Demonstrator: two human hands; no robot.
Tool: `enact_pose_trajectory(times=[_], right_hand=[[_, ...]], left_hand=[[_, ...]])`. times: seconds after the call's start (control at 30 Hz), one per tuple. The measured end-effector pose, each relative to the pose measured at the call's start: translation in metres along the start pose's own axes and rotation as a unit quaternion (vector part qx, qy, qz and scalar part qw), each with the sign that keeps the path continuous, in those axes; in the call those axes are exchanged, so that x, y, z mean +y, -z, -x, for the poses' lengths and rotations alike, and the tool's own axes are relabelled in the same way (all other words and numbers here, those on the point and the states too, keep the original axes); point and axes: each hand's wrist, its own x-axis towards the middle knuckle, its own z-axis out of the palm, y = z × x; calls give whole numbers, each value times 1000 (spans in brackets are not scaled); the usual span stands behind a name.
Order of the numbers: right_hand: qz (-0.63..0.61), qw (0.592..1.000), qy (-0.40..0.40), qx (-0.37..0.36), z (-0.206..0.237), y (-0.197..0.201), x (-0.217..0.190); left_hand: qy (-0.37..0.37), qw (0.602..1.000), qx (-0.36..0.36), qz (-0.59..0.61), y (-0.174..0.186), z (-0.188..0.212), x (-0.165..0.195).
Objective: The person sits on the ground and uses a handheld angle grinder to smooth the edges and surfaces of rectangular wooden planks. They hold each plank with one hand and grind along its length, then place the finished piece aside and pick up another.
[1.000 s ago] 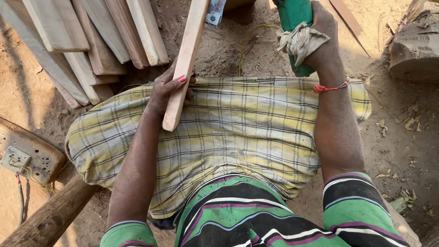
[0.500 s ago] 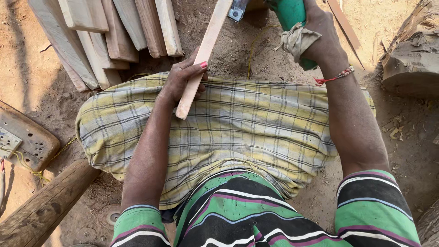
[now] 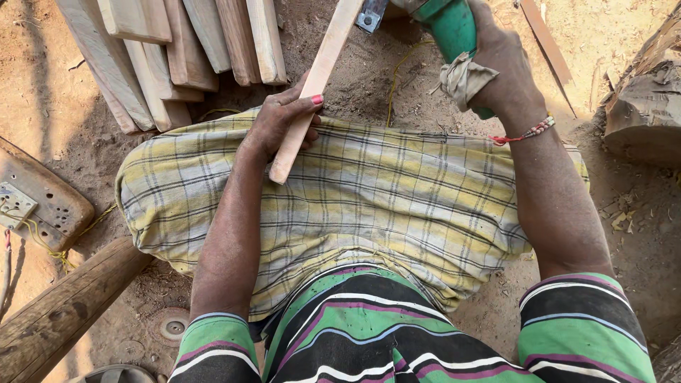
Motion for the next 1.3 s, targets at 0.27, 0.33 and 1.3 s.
enact_pose_trajectory(times=[0.27, 0.33, 1.3], right_hand=[[39, 999, -3, 11, 3, -32, 47], [68, 989, 110, 72, 3, -41, 57], [69, 998, -2, 3, -6, -55, 64]], left_hand=[[-70, 969, 29, -235, 0, 5, -17], [-86, 952, 29, -291, -6, 2, -18], [-261, 821, 79, -501, -13, -8, 16]])
